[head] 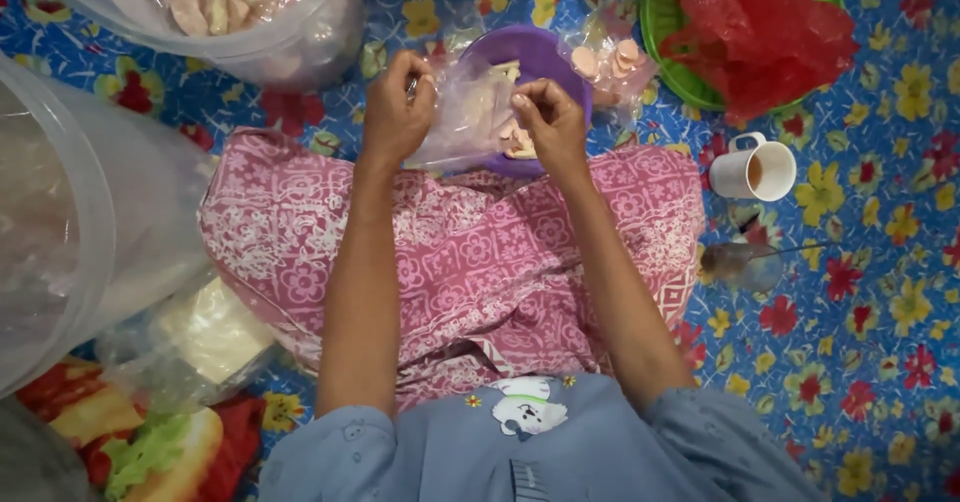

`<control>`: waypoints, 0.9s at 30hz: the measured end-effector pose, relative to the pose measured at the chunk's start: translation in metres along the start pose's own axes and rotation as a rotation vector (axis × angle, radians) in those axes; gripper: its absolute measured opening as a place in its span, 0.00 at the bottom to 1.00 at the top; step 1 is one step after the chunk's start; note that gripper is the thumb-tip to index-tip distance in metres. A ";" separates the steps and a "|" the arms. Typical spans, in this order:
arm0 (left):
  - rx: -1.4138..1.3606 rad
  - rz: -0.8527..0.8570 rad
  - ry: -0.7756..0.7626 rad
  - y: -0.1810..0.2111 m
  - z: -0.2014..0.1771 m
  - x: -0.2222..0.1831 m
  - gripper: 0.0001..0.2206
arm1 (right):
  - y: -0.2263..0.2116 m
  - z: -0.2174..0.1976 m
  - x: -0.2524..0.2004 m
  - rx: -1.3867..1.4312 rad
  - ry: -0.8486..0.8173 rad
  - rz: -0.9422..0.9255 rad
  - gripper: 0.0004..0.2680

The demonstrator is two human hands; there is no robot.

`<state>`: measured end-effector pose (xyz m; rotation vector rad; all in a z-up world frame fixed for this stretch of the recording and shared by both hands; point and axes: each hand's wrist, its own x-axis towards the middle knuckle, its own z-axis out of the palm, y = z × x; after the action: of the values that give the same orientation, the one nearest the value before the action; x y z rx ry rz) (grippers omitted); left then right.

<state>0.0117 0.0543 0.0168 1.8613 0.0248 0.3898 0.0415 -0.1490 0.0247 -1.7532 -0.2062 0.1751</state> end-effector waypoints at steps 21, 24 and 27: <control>0.539 0.076 0.093 -0.018 0.011 0.004 0.06 | 0.055 -0.022 -0.021 0.237 0.053 0.411 0.01; 0.206 -0.113 -0.148 0.009 0.014 0.009 0.07 | 0.058 -0.023 -0.022 0.249 0.017 0.382 0.01; 0.104 0.077 -0.199 -0.032 0.029 -0.001 0.17 | 0.077 -0.021 -0.025 0.439 0.004 0.271 0.02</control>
<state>0.0246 0.0377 -0.0212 2.0005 -0.1651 0.2591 0.0250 -0.1895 -0.0464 -1.3375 0.0721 0.3836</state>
